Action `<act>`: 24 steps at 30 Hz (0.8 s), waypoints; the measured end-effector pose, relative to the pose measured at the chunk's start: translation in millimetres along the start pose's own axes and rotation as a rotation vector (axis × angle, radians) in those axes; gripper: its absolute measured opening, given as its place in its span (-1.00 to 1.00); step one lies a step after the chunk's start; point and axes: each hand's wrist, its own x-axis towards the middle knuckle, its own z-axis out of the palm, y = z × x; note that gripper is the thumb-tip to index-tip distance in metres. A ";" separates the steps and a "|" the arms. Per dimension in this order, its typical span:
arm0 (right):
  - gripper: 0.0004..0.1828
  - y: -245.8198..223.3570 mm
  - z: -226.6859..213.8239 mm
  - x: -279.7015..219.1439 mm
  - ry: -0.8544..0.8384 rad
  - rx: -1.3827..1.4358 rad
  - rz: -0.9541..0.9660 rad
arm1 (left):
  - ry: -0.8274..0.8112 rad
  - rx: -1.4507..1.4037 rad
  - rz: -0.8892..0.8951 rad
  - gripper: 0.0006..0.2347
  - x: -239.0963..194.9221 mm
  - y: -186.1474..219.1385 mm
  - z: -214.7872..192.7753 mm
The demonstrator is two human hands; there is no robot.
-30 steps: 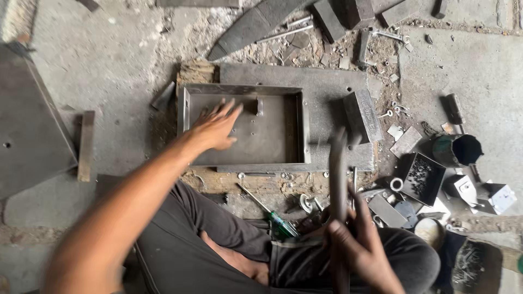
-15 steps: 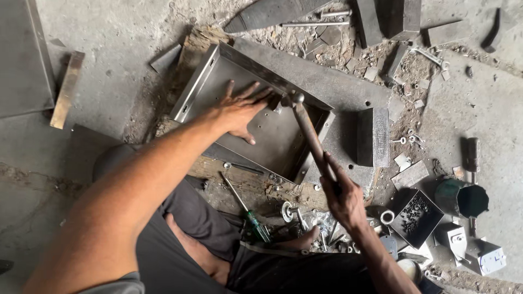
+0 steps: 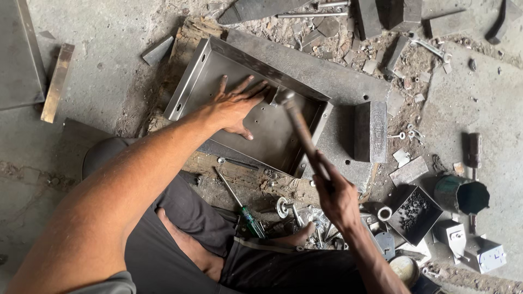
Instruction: The person assembles a metal enclosure by hammering metal plates together, fitting a small blue component inside the box, and securing it using a small tool and fasteners.
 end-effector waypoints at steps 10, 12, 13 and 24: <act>-0.42 -18.0 0.3 18.5 -0.008 -0.095 0.089 | 0.026 -0.060 -0.009 0.29 -4.8 2.3 -1.7; -0.45 -13.6 -1.1 6.5 0.062 -0.018 0.034 | 0.025 -0.058 -0.006 0.27 -9.0 1.2 3.7; -0.45 -11.4 -1.4 5.4 0.136 -0.002 -0.044 | 0.034 -0.053 -0.006 0.26 -6.7 -1.2 3.8; -0.39 -41.2 -0.3 7.6 0.008 -0.040 0.332 | 0.049 -0.090 -0.009 0.25 -3.3 0.9 10.7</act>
